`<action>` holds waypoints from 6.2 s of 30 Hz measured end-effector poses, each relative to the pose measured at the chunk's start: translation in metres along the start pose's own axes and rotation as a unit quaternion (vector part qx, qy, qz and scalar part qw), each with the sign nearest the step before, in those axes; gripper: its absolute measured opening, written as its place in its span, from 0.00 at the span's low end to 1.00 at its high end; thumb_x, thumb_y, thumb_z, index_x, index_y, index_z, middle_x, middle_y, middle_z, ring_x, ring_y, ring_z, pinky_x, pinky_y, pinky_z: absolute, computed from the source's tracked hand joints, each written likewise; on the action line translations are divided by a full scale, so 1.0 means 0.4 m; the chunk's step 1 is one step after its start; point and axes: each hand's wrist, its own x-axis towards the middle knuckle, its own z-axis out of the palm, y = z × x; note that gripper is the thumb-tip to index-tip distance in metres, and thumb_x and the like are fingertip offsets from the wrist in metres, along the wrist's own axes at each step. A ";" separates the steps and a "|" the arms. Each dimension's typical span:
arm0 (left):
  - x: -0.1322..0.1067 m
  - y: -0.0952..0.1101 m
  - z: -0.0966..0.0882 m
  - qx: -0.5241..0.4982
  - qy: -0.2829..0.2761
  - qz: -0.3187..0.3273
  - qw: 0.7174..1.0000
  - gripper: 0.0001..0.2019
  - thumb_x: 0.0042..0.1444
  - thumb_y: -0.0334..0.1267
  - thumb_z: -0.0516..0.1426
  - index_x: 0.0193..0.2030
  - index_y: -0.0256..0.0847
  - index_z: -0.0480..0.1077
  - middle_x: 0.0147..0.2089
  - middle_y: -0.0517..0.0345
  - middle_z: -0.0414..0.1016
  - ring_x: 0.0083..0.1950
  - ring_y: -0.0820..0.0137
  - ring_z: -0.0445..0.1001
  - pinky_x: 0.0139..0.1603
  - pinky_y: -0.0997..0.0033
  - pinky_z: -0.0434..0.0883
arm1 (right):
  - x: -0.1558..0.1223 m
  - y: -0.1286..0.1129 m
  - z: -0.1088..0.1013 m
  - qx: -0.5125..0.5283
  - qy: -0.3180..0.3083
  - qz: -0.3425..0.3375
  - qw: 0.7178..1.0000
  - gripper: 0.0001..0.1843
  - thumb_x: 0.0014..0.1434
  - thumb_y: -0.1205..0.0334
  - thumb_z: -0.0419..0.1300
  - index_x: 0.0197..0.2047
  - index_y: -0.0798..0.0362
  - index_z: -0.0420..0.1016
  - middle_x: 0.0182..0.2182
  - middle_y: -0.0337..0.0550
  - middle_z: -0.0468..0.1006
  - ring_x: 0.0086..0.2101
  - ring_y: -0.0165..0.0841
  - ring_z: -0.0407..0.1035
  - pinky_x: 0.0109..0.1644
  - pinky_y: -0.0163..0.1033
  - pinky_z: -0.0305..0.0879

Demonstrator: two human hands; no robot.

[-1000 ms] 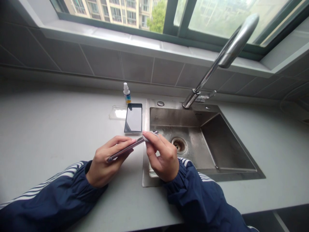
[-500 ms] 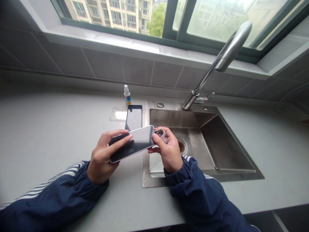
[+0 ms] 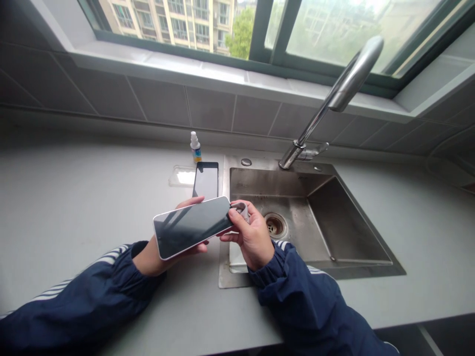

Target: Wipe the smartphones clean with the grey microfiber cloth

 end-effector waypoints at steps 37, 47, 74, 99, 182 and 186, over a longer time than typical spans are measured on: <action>-0.017 0.018 0.026 -0.484 -0.225 -0.424 0.732 0.41 0.65 0.64 0.36 0.62 0.29 0.68 0.56 0.28 0.74 0.36 0.55 0.81 0.32 0.55 0.78 | 0.018 -0.020 -0.043 -0.375 0.164 -0.394 0.823 0.12 0.64 0.59 0.64 0.50 0.48 0.82 0.45 0.45 0.83 0.45 0.39 0.76 0.53 0.49 0.72; -0.009 0.044 0.016 -0.430 -0.161 -0.438 0.773 0.34 0.68 0.58 0.37 0.56 0.35 0.72 0.47 0.40 0.79 0.35 0.55 0.81 0.33 0.56 0.77 | 0.000 -0.007 -0.029 -0.632 -0.105 -0.416 0.646 0.23 0.70 0.62 0.53 0.66 0.54 0.67 0.66 0.44 0.66 0.71 0.49 0.43 0.70 0.63 0.53; -0.013 0.035 0.033 -0.404 -0.156 -0.385 0.815 0.46 0.60 0.70 0.30 0.70 0.37 0.56 0.31 0.44 0.78 0.29 0.56 0.80 0.24 0.59 0.76 | -0.026 0.011 0.000 -0.714 -0.121 -0.340 0.600 0.33 0.72 0.49 0.47 0.73 0.58 0.51 0.73 0.45 0.48 0.72 0.51 0.28 0.71 0.68 0.41; -0.006 0.031 0.000 -0.501 -0.089 -0.399 0.763 0.42 0.60 0.70 0.41 0.71 0.43 0.56 0.45 0.41 0.78 0.34 0.52 0.81 0.27 0.53 0.78 | -0.023 -0.012 -0.020 -0.662 -0.167 -0.418 0.599 0.23 0.71 0.56 0.52 0.64 0.55 0.68 0.64 0.47 0.70 0.70 0.47 0.49 0.73 0.66 0.31; -0.014 0.027 0.014 -0.483 -0.134 -0.366 0.784 0.45 0.59 0.71 0.32 0.73 0.44 0.53 0.44 0.41 0.79 0.29 0.55 0.81 0.18 0.69 0.68 | -0.047 0.004 0.000 -0.683 -0.118 -0.373 0.617 0.24 0.70 0.51 0.53 0.66 0.45 0.67 0.75 0.48 0.32 0.72 0.57 0.26 0.69 0.72 0.38; -0.012 0.019 0.011 -0.477 -0.138 -0.360 0.790 0.48 0.58 0.72 0.30 0.71 0.39 0.55 0.42 0.38 0.78 0.30 0.51 0.82 0.16 0.69 0.68 | -0.018 -0.009 -0.021 -0.690 -0.022 -0.348 0.635 0.24 0.71 0.51 0.50 0.68 0.44 0.65 0.75 0.44 0.32 0.72 0.55 0.25 0.69 0.73 0.38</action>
